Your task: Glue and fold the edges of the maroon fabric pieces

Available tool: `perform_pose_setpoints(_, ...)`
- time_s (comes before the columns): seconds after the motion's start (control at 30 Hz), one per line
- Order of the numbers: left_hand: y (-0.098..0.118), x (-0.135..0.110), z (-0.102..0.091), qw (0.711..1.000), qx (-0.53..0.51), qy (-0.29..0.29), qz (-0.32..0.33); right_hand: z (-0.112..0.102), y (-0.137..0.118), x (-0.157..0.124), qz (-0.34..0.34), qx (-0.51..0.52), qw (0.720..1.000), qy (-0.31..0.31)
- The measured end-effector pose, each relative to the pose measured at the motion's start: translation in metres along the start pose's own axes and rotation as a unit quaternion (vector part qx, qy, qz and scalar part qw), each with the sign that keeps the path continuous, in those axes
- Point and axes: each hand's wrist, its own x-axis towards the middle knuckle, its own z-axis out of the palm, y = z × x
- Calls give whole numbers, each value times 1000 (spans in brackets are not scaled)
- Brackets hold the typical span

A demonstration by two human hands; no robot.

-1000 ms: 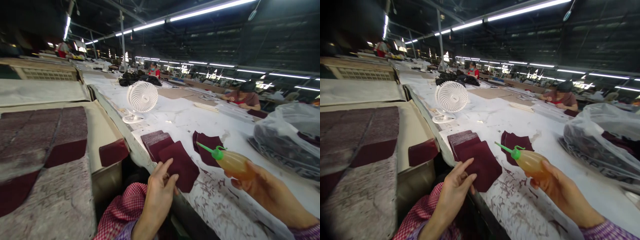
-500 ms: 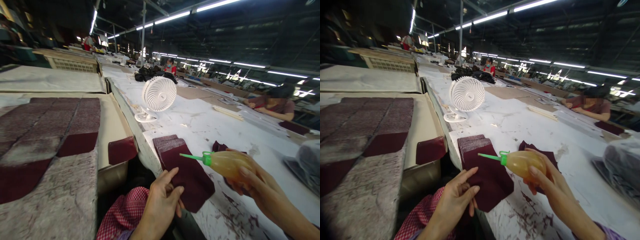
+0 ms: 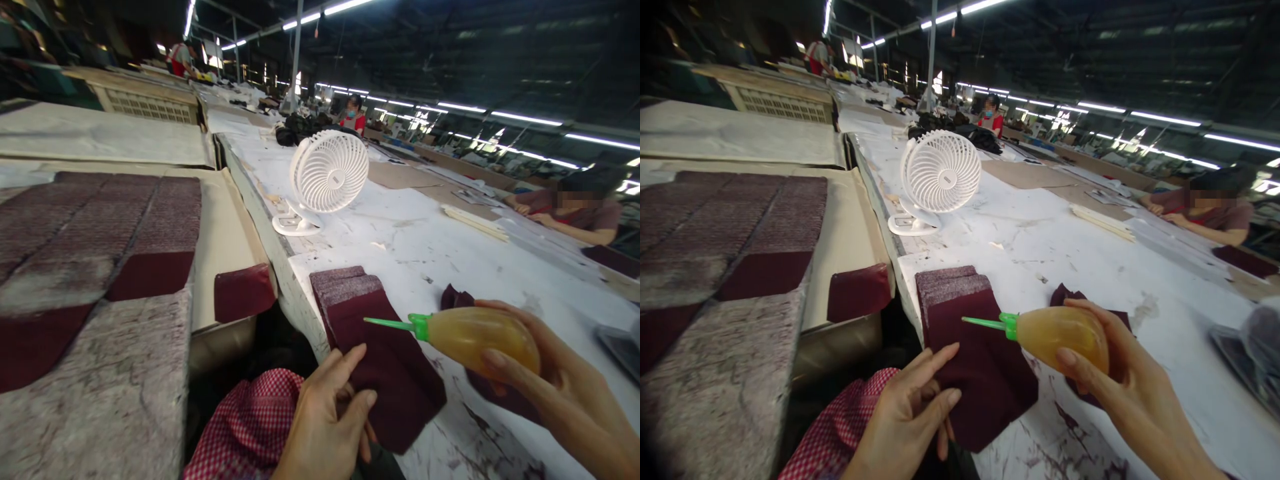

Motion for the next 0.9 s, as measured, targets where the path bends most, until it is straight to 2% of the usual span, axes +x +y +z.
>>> perform_pose_setpoints(0.13, 4, -1, 3, 1000, 3, 29, -6, 4, -2, -1, -34, -29, 999, 12)
perform_pose_setpoints(0.3, 7, 0, 4, 999, 29, 38, -3, 7, 0, 1, -67, -51, 996, 30)
perform_pose_setpoints(0.47, 7, 0, 4, 998, 32, 50, -2, -2, 8, 10, -94, -77, 992, 25)
perform_pose_setpoints(0.63, 6, 0, 3, 999, 30, 40, -5, -6, 8, 11, -124, -111, 983, 73)
perform_pose_setpoints(0.8, 5, 0, 2, 999, 25, 34, -13, -1, 3, 4, -134, -93, 986, 30)
perform_pose_setpoints(0.9, 6, 0, 2, 999, 32, 34, -14, -1, 4, 3, -139, -84, 986, 29)
